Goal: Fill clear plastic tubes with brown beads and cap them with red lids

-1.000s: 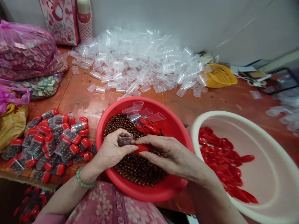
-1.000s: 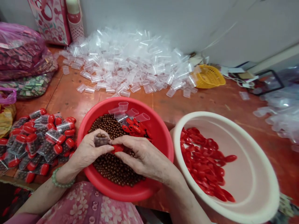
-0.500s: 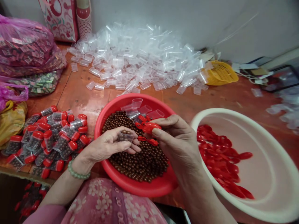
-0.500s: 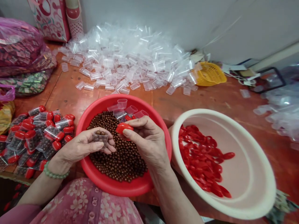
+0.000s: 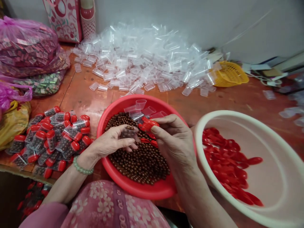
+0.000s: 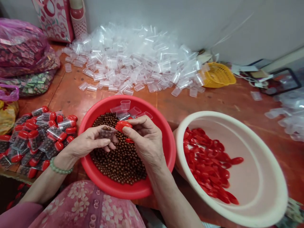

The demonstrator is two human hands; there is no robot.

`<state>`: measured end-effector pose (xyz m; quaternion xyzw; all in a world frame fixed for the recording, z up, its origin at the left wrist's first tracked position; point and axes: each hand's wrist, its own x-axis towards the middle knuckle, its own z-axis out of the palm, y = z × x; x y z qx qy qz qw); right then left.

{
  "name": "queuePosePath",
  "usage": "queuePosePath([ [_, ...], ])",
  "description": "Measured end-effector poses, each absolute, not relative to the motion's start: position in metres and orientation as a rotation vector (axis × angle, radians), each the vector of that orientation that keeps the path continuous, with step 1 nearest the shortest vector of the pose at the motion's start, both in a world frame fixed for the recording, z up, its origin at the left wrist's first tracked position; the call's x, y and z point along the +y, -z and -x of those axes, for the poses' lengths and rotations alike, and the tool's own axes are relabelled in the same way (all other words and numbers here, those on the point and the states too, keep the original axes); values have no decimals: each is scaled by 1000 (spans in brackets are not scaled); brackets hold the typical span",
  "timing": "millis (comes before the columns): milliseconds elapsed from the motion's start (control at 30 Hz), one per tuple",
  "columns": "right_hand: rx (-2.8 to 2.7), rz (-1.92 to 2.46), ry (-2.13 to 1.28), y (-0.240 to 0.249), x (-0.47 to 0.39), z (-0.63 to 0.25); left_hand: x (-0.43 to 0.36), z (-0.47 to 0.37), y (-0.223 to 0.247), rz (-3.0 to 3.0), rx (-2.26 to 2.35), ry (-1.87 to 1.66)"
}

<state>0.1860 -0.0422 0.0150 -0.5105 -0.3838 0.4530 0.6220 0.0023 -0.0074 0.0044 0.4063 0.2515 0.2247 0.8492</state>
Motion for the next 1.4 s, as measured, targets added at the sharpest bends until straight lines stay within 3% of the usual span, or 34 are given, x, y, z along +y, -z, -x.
queuePosePath([
  [900, -1250, 1226, -1162, -30, -11, -173, 4, 0, 2, -804, 411, -405],
  [1400, -1302, 1366, -955, -33, -22, -203, 3, -1, 1, -715, 477, -461],
])
